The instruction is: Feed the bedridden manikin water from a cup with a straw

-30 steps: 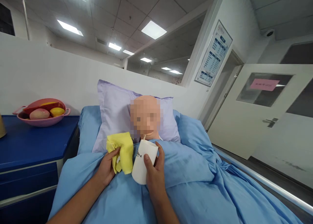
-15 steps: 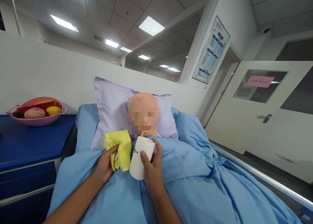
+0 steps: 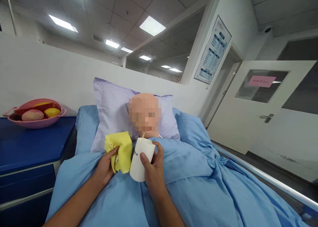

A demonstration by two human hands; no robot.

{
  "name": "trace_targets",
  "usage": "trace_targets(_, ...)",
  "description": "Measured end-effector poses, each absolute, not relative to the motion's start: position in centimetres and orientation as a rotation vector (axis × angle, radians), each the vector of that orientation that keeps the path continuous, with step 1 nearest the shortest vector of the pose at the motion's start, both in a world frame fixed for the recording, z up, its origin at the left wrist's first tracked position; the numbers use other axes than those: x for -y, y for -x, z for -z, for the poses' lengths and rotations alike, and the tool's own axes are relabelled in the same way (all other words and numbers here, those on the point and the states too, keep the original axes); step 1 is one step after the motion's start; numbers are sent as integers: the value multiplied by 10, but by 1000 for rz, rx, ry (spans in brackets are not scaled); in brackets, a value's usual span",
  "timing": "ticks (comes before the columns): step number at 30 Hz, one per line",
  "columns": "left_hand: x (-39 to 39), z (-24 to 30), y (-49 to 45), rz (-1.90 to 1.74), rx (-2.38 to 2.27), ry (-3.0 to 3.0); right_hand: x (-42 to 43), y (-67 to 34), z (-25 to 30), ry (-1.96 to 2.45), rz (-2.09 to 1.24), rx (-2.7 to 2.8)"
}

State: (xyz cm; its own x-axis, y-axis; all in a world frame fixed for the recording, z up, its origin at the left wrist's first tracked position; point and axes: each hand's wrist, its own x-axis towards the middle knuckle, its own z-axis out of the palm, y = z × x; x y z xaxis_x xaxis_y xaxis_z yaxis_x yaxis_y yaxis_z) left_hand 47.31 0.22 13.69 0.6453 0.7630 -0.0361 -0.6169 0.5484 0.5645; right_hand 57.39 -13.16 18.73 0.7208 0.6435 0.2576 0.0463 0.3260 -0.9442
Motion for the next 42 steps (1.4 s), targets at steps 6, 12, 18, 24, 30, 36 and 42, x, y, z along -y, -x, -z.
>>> trace_targets(6, -2, -136, -473, -830, -288, -539, 129, -578, -184, 1181, -448, 706)
trace_targets(12, -2, -138, -473, -834, -295, -548, 127, -578, -184, 1157, -447, 704)
trace_targets(18, -3, -136, -474, -827, -295, -553, 130, -576, -186, 1166, -441, 738)
trace_targets(24, -3, -134, -474, -819, -285, -569, 131, -574, -188, 1164, -431, 755)
trace_targets(30, -3, -136, -474, -835, -303, -558, 128, -578, -183, 1152, -458, 712)
trace_targets(36, -2, -137, -473, -827, -293, -549, 128, -578, -181, 1169, -434, 757)
trace_targets(42, -2, -138, -474, -826, -299, -552, 129, -574, -185, 1131, -443, 713)
